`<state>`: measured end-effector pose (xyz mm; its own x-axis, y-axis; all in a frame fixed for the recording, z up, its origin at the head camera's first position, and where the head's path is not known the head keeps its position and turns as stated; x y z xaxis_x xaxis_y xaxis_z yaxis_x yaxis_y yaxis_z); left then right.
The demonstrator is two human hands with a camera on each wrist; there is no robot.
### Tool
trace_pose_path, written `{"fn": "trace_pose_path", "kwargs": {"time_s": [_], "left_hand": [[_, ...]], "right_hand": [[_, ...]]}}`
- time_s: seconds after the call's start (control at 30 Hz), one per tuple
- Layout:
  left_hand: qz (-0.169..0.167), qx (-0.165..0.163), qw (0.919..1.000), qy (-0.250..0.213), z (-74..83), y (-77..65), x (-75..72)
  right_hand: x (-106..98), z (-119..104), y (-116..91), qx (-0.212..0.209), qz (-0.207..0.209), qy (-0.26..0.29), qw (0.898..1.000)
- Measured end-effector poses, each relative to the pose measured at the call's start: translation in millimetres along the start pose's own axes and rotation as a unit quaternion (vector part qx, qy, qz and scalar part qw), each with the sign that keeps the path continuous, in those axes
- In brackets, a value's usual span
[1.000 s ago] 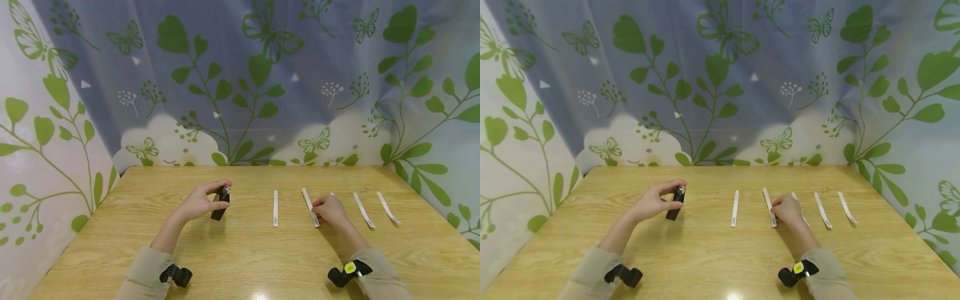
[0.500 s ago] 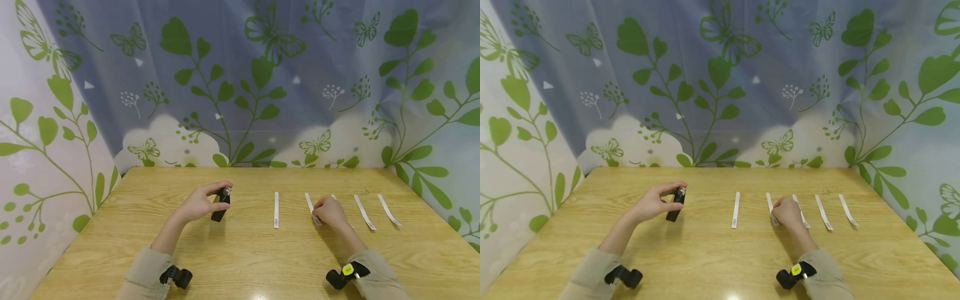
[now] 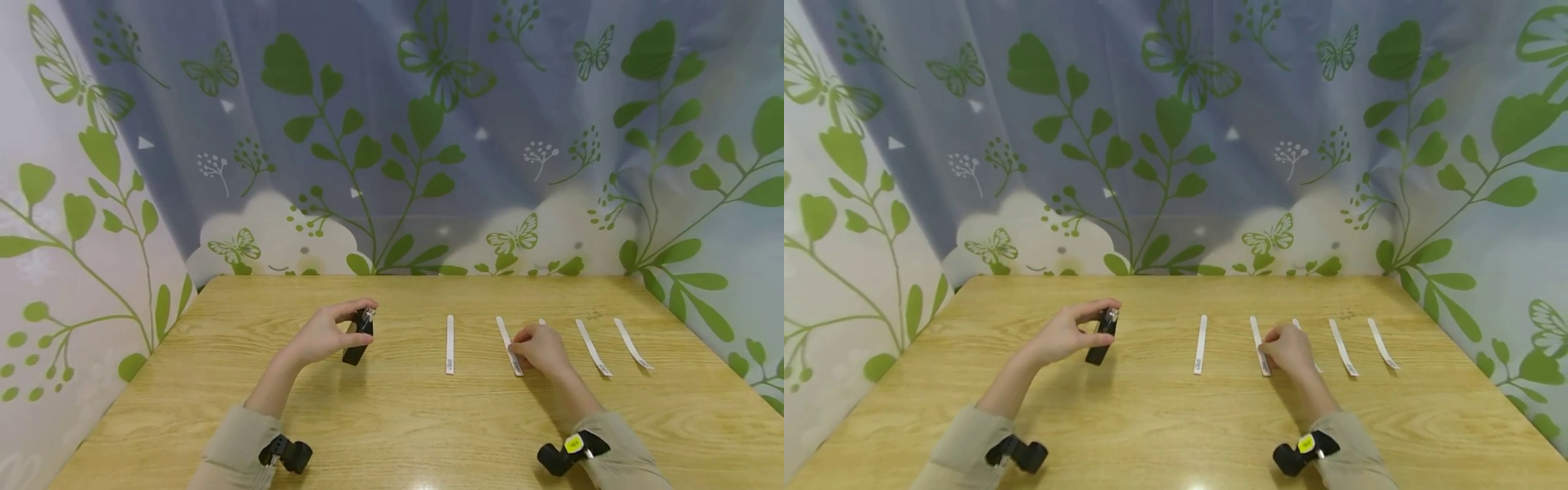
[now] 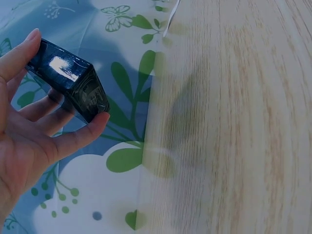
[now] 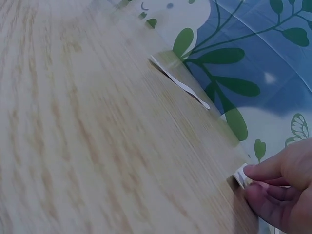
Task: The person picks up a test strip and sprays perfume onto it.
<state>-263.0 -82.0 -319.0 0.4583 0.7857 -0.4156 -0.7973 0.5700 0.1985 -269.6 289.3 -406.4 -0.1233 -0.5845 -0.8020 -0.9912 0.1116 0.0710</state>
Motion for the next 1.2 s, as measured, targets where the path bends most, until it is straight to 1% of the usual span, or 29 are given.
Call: {"fn": "trace_pose_path", "kwargs": {"time_s": [0.07, 0.2, 0.27, 0.37, 0.5, 0.7, 0.93, 1.03, 1.2], "left_hand": [[0.002, -0.002, 1.0000, 0.000, -3.9, 0.9, -0.2], [0.007, -0.006, 0.9999, -0.005, -21.1, 6.1, -1.8], [0.008, -0.007, 0.9999, -0.011, -30.4, 9.1, -3.1], [0.008, -0.003, 0.9998, -0.017, -35.5, 10.3, -4.3], [0.006, 0.004, 0.9998, -0.021, -36.9, 9.4, -5.5], [0.011, -0.001, 0.9997, -0.023, -38.9, 9.9, -7.1], [0.014, -0.006, 0.9995, -0.027, -37.2, 7.0, -7.5], [0.015, -0.006, 0.9995, -0.026, -36.7, 6.3, -7.8], [0.017, 0.002, 0.9995, -0.028, -36.0, 6.1, -9.1]], "right_hand": [[0.3, 2.7, 0.5, 0.008, -0.007, 0.026, 1.000], [-0.3, 6.3, 0.5, 0.022, -0.025, 0.074, 0.997], [-1.3, 7.1, 0.3, 0.023, -0.034, 0.084, 0.996], [-3.5, 8.5, 0.5, 0.028, -0.039, 0.089, 0.995], [-8.1, 9.1, 2.2, 0.035, -0.037, 0.084, 0.995], [-17.4, 2.3, 4.6, 0.029, -0.039, 0.090, 0.995], [-20.8, -12.9, 6.0, 0.023, -0.054, 0.082, 0.995], [-20.4, -21.1, 7.5, 0.023, -0.058, 0.088, 0.994], [-19.1, -37.9, 11.7, 0.016, -0.049, 0.092, 0.994]]}}
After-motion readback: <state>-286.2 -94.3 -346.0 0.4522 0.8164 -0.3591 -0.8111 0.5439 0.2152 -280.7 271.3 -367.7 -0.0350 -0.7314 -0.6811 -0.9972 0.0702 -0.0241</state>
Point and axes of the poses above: each hand's wrist, its own y-axis towards the middle knuckle, its own x-axis out of the palm, z = x × y, the point moved 2 cm from there along y, towards the middle knuckle, and after that the axes turned 10 degrees about -y, right-handed, at the moved point
